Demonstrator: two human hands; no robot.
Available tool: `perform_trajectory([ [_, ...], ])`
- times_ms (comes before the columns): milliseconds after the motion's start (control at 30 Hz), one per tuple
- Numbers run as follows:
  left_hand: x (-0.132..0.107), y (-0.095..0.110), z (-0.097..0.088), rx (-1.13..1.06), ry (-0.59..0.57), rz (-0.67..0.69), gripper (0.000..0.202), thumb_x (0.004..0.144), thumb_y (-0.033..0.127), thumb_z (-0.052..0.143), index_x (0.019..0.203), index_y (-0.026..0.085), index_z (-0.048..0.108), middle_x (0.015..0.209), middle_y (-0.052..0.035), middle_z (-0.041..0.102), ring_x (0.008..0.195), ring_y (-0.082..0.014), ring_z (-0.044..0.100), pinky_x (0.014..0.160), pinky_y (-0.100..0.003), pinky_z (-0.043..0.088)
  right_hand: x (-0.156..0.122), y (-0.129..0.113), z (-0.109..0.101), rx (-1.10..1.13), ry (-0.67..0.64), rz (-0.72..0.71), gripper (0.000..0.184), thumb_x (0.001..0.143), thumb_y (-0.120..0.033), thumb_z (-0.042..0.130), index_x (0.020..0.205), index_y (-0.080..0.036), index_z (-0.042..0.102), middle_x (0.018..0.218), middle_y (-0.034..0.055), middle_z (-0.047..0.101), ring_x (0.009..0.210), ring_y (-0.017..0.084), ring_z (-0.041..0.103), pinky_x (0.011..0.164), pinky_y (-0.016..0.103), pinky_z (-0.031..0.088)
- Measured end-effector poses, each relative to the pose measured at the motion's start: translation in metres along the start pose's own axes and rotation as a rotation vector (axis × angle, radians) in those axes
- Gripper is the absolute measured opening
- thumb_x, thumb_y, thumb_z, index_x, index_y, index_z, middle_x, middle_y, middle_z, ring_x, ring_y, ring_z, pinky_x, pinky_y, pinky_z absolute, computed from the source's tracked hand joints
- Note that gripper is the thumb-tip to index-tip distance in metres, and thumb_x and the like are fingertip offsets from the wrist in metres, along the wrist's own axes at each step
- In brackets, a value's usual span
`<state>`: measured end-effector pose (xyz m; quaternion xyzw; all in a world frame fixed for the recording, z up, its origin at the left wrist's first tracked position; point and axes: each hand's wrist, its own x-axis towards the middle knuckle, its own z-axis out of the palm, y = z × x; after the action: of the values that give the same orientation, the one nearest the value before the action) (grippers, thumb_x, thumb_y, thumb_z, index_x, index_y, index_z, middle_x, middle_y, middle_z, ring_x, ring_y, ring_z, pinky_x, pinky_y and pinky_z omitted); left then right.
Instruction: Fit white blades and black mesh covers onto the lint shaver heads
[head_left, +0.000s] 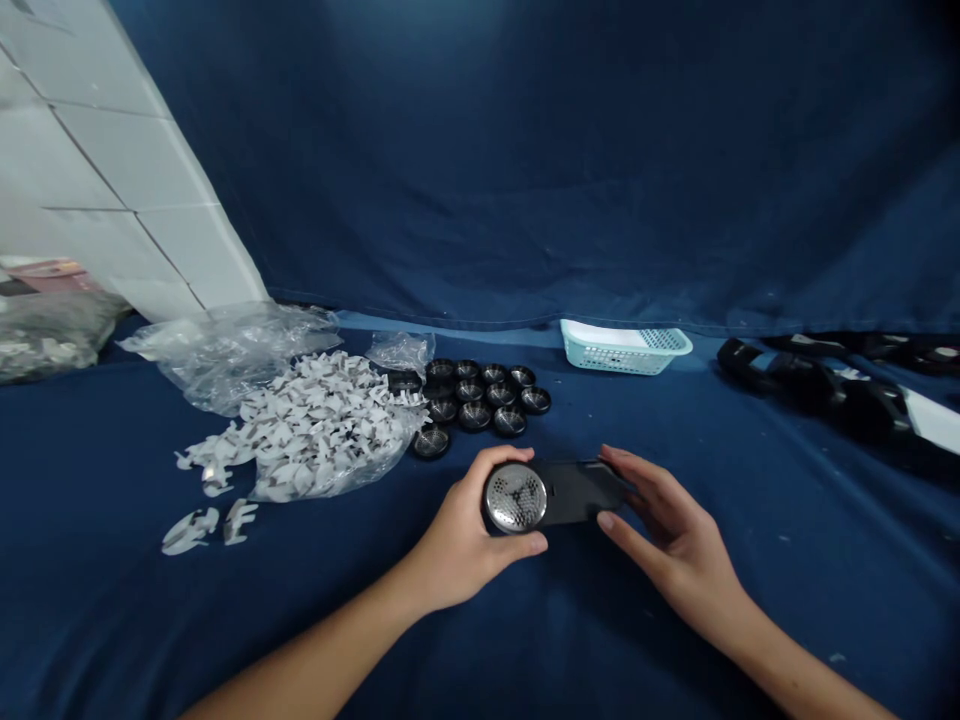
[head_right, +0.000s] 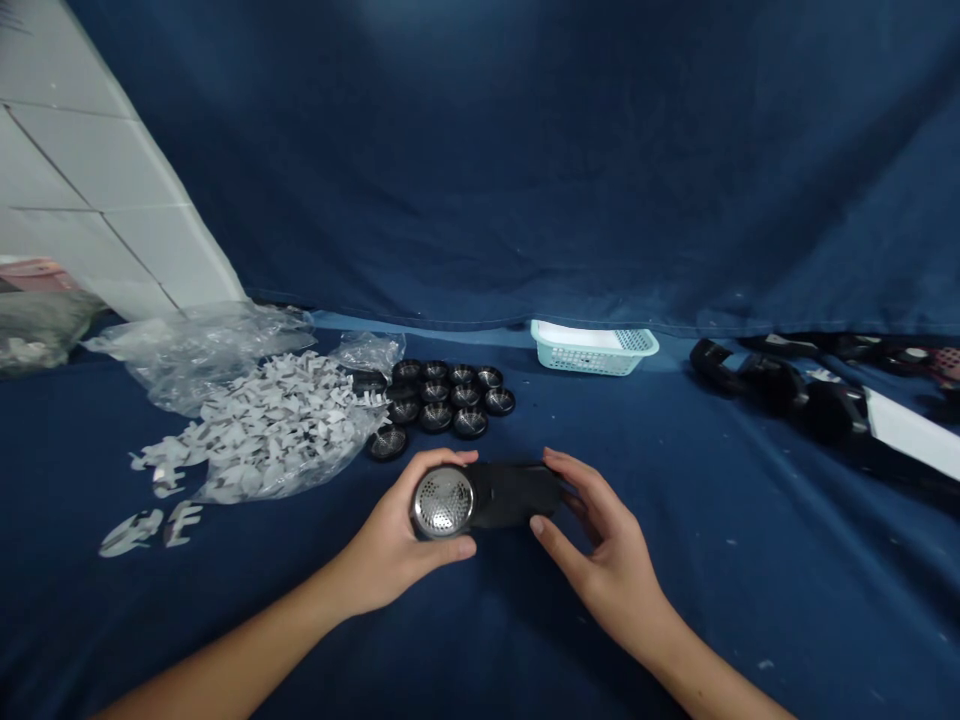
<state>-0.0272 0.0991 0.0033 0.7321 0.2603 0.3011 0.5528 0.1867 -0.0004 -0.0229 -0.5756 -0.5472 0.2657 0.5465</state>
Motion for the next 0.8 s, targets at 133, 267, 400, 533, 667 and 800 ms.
perform_trajectory([
  [133,-0.002,-0.001,0.002,0.138,-0.014,0.061,0.068,0.067,0.02,0.084,0.122,0.031,0.046,0.138,-0.0029,0.05,0.125,-0.023,0.049,0.104,-0.035,0.039,-0.001,0.0,0.001,-0.249,-0.092,-0.091,0.057,0.081,-0.026,0.069,0.133,-0.031,0.045,0.145,0.0051,0.043,0.135,0.027,0.04,0.111,0.049,0.039],
  [267,-0.003,-0.002,0.004,0.19,-0.059,0.122,0.069,0.064,0.024,0.086,0.121,0.03,0.048,0.138,-0.0042,0.049,0.126,-0.0239,0.049,0.105,-0.036,0.04,-0.003,0.001,0.003,-0.404,-0.168,-0.167,0.061,0.082,-0.025,0.068,0.136,-0.03,0.042,0.141,0.0069,0.045,0.131,0.027,0.043,0.109,0.049,0.04],
  [400,-0.005,-0.003,0.009,0.195,-0.125,0.192,0.068,0.065,0.025,0.086,0.121,0.029,0.048,0.137,-0.005,0.048,0.127,-0.0238,0.047,0.108,-0.037,0.038,-0.007,0.002,0.005,-0.521,-0.213,-0.268,0.061,0.082,-0.031,0.07,0.136,-0.027,0.041,0.138,0.01,0.047,0.129,0.029,0.043,0.105,0.05,0.042],
  [533,-0.007,-0.006,0.016,0.157,-0.16,0.209,0.069,0.066,0.023,0.085,0.123,0.028,0.046,0.138,-0.0056,0.047,0.129,-0.0238,0.045,0.11,-0.037,0.037,-0.009,0.003,0.006,-0.641,-0.206,-0.407,0.064,0.08,-0.029,0.07,0.136,-0.023,0.04,0.138,0.0128,0.047,0.129,0.033,0.041,0.104,0.054,0.038],
  [667,-0.006,-0.007,0.021,0.128,-0.15,0.198,0.071,0.067,0.025,0.085,0.125,0.029,0.046,0.138,-0.0063,0.046,0.13,-0.0247,0.044,0.11,-0.039,0.036,-0.009,0.003,0.004,-0.685,-0.188,-0.455,0.062,0.08,-0.027,0.069,0.136,-0.022,0.042,0.138,0.0135,0.046,0.128,0.034,0.042,0.104,0.055,0.037],
  [800,-0.003,-0.004,0.018,0.099,-0.1,0.121,0.072,0.066,0.026,0.085,0.128,0.027,0.047,0.139,-0.0078,0.046,0.13,-0.0281,0.043,0.111,-0.044,0.035,-0.006,0.003,0.001,-0.634,-0.193,-0.365,0.057,0.081,-0.039,0.07,0.131,-0.024,0.048,0.137,0.0129,0.047,0.13,0.034,0.04,0.103,0.055,0.039],
])
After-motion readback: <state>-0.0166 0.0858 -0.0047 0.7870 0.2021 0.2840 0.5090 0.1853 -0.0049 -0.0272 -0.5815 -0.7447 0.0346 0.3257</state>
